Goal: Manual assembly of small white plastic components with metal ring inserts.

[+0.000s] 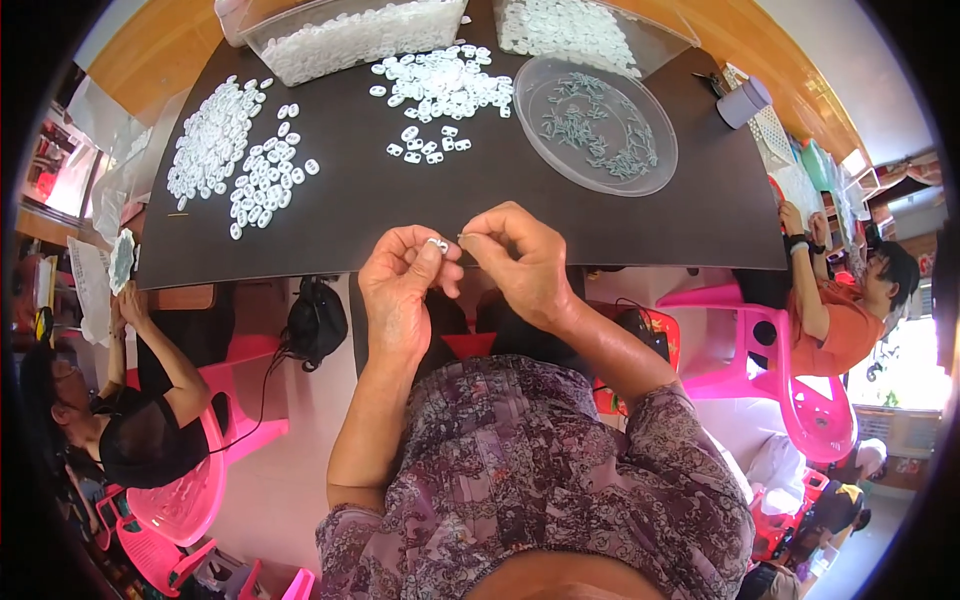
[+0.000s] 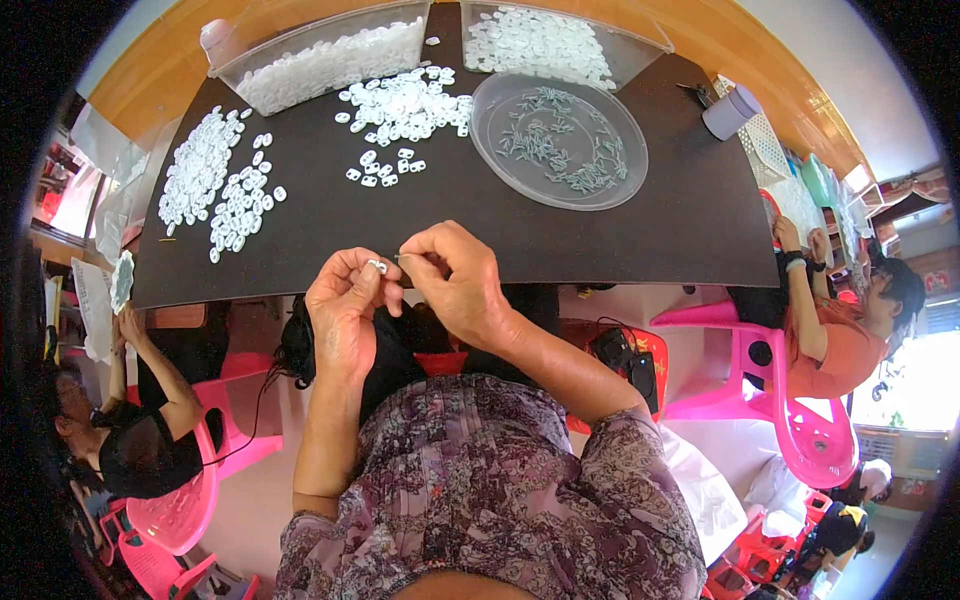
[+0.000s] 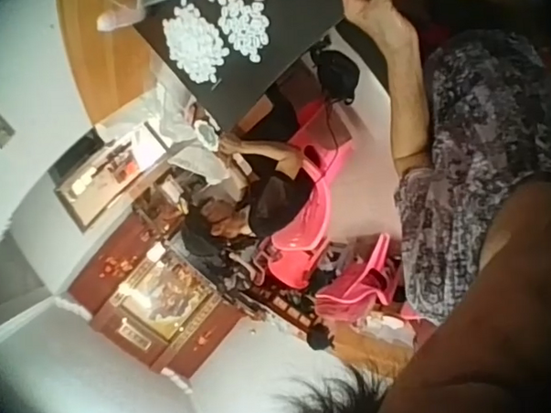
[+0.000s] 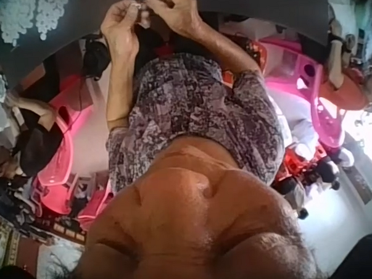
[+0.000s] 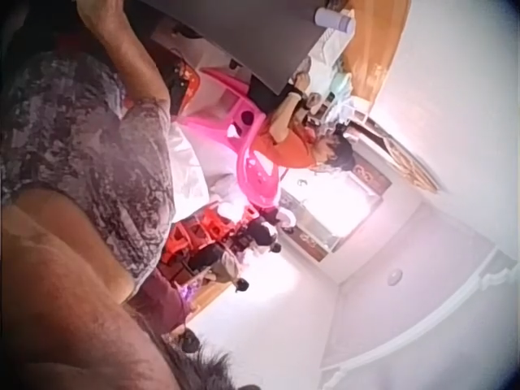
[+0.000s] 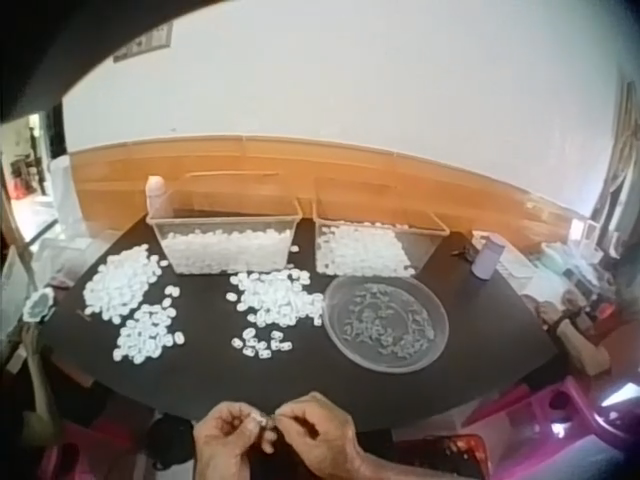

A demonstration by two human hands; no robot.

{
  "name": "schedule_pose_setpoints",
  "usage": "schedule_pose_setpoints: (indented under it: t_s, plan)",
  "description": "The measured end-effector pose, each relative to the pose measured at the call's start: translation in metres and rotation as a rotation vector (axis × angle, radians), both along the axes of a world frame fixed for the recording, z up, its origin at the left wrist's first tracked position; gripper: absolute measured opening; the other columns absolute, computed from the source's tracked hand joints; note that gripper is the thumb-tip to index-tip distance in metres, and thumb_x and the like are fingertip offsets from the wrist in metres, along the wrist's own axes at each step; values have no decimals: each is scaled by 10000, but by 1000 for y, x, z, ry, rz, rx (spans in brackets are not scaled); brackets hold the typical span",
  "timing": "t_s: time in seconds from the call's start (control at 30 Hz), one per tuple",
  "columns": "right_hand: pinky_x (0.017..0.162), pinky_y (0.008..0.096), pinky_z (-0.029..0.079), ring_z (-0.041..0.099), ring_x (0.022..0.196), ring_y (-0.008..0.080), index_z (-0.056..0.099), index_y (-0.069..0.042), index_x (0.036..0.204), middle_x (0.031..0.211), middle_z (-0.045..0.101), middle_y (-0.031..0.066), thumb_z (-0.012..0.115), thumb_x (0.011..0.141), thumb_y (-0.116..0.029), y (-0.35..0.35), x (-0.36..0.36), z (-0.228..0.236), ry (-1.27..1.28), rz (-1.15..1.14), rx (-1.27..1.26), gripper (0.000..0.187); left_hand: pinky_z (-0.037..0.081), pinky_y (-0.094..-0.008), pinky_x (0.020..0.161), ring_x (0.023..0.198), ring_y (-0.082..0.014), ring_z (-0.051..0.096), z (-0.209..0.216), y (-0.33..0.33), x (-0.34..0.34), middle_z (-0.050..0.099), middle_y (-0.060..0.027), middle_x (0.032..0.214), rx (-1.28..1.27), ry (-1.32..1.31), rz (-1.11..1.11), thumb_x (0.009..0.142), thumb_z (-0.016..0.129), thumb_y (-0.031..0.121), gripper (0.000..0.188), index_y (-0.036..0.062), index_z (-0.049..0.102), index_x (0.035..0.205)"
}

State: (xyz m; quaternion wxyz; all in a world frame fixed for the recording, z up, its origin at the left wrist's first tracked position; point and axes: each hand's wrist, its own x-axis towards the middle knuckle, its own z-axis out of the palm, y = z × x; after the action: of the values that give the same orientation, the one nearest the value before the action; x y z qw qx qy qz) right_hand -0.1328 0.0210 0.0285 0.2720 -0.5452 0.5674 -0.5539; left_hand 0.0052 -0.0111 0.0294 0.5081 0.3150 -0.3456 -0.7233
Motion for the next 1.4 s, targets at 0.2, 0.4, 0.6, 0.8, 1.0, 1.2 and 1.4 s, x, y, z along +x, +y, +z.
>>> schedule_pose_setpoints:
  t_s: [0.2,0.4,0.6,0.8,1.0,1.2,1.4]
  plan:
    - [632,196,459,554,703,37,621,6,858,795,624,6,615,828,-45,1,1,10,-63,96,181,61,451,-213,529,611,-103,553,-5,0,6,609,-70,765,-36,-41,-51,879,584,64,100,-27,580,920]
    - [598,190,439,536,680,29,634,-1,824,777,610,-3,617,820,-52,-1,0,12,-30,132,192,54,445,-208,536,623,-95,545,-6,1,9,609,-63,772,-39,-59,-59,868,591,51,102,-35,602,921]
    - [550,193,413,507,643,24,637,-1,814,756,577,-11,628,813,-50,-1,1,12,12,173,196,50,427,-205,542,627,-87,531,-6,4,11,597,-40,764,-80,-136,-52,871,588,69,94,-20,606,895]
    - [516,220,389,469,599,45,613,-3,801,742,536,17,602,801,-32,-2,1,7,-1,193,162,31,422,-193,541,631,-71,531,-4,6,10,601,-27,763,-109,-229,-41,868,596,81,98,-12,614,892]
    - [527,226,396,478,615,53,597,4,798,749,542,28,603,801,-39,-2,2,5,-10,216,187,43,407,-178,502,588,-62,527,-5,9,8,602,-24,737,-168,-303,18,864,601,70,94,-20,622,881]
    - [570,212,431,511,652,41,601,8,835,757,560,1,576,846,-89,-3,0,-1,34,235,225,101,392,-174,483,590,-47,498,-10,13,4,580,0,730,-137,-334,25,868,572,15,55,-6,622,876]
    - [681,234,477,565,759,87,591,31,862,800,592,41,549,863,-72,-11,-2,-2,126,257,208,111,411,-183,472,588,-62,516,-10,6,4,591,-28,735,-114,-284,48,865,560,-5,62,-34,614,871]
